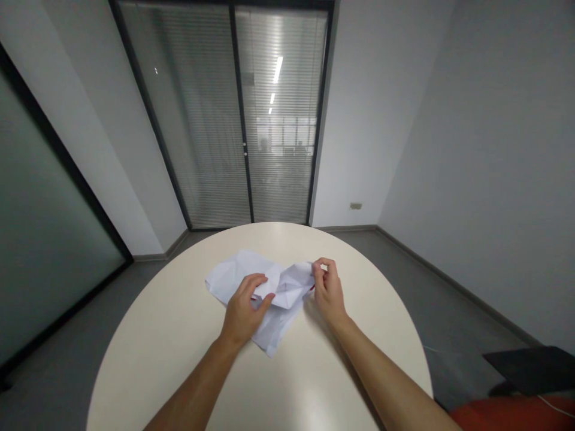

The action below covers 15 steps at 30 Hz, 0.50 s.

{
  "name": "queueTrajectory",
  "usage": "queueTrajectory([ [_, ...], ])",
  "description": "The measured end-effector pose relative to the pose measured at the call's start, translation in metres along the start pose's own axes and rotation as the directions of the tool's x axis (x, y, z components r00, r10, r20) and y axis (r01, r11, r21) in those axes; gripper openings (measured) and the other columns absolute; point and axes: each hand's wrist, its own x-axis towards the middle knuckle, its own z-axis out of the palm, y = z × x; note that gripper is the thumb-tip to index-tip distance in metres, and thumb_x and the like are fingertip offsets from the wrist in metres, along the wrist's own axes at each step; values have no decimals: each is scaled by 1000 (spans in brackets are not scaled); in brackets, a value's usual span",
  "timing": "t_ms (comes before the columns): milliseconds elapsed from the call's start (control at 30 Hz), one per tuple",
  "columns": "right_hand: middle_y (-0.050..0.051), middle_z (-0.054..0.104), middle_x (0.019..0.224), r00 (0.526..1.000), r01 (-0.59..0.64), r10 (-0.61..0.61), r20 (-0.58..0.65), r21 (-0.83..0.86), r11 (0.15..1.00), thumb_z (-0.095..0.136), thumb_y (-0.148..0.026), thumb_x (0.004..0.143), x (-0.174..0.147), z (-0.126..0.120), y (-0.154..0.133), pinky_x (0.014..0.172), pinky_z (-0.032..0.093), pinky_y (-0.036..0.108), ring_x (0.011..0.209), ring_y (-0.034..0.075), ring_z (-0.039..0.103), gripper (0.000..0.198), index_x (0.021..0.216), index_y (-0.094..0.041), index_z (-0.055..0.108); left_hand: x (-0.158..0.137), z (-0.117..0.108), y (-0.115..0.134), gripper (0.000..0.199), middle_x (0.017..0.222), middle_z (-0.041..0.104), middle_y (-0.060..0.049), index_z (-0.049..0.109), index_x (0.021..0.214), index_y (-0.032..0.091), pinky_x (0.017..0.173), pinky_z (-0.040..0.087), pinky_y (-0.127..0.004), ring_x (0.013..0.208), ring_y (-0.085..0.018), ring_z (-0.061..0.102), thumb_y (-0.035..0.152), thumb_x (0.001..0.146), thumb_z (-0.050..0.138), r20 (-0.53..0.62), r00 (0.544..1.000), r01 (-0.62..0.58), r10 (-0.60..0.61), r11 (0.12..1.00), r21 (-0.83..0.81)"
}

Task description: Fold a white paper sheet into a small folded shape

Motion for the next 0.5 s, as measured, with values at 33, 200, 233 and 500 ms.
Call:
queueTrajectory([
  [33,-8,46,56,999,-29,29,-12,43,999,44,-51,101,1,-1,0,45,34,24,48,14,47,27,103,-25,48,0,-2,3,27,121,66,-8,64,117,23,100,53,-41,115,-24,63,33,91,65,14,1000,-15,15,1000,9],
  [200,-7,51,60,991,-119,127,-35,178,977,49,-56,98,9,-5,3,48,45,25,50,15,53,31,105,-26,44,2,-1,10,25,110,72,-8,70,108,22,85,59,-35,102,-25,69,38,90,64,-32,992,119,-123,989,-90],
  [233,-7,51,60,992,-114,121,-23,189,975,49,-56,97,10,-5,4,48,46,25,50,15,54,31,106,-27,43,2,0,10,24,101,73,-8,71,101,20,78,60,-33,93,-24,71,40,92,60,-65,974,206,-217,967,-150],
  [500,10,66,116,975,120,-133,177,83,989,45,-32,98,11,-5,14,76,59,35,93,20,67,21,93,-22,63,10,6,-3,50,98,73,-10,65,96,15,74,61,-37,85,-24,72,63,84,62,-91,772,468,-629,660,-588],
])
